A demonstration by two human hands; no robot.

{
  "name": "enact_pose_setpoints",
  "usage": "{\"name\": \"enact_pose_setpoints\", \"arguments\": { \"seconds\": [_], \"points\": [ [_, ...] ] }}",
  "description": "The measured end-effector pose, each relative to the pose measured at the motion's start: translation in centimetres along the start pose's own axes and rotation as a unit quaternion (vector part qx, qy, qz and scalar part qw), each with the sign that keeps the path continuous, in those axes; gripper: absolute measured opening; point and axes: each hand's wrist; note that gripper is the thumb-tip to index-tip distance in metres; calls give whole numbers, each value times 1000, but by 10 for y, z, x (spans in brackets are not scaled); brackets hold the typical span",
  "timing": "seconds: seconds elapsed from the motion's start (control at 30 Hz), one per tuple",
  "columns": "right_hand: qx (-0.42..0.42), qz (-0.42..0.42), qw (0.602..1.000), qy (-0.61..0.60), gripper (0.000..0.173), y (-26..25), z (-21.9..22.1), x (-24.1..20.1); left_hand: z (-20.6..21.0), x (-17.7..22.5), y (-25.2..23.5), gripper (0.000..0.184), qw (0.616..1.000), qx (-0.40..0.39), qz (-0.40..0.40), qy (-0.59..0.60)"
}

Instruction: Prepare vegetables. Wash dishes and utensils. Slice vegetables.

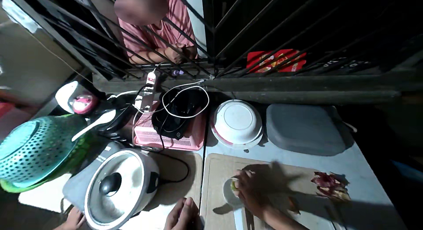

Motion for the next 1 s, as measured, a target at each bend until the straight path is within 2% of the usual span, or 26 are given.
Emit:
{"name": "enact_pose_setpoints", "arguments": {
  "seconds": [0.07, 0.23, 0.3, 0.37, 0.6, 0.73, 0.83, 0.9, 1.0],
  "points": [
    [-25, -12, 1000, 6, 35, -1, -1, 3, 0, -1, -2, 38, 999, 5, 26, 32],
    [-159, -1, 986, 54, 36, -11, -28, -2, 4, -8, -5, 40, 996, 16, 70, 62],
    [-220, -2, 971, 94, 43, -19, -45, -10, 6, -13, -9, 41, 992, 22, 93, 80],
    [-247, -30, 960, 126, 47, -26, -51, -14, 10, -21, -12, 41, 989, 24, 114, 91],
    [-209, -173, 941, 204, 32, -33, -41, -15, 19, -47, -21, 41, 971, 52, 207, 111],
    [-115, -295, 933, 171, 28, -36, -32, 7, 14, -61, -27, 40, 958, 67, 261, 95],
    [-90, -365, 910, 176, 28, -43, -32, 20, 9, -78, -32, 41, 943, 61, 308, 106],
    [-116, -367, 903, 192, 32, -43, -36, 16, 7, -89, -34, 42, 934, 49, 334, 116],
    [-101, -404, 886, 205, 32, -53, -32, 23, 11, -103, -36, 44, 922, 30, 368, 114]
  ]
}}
Point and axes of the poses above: each hand's wrist, its own y-axis away from the middle knuckle, its own z-axis out of the palm, x = y × z, and after that the axes turned 7 degrees about -x, right-handed
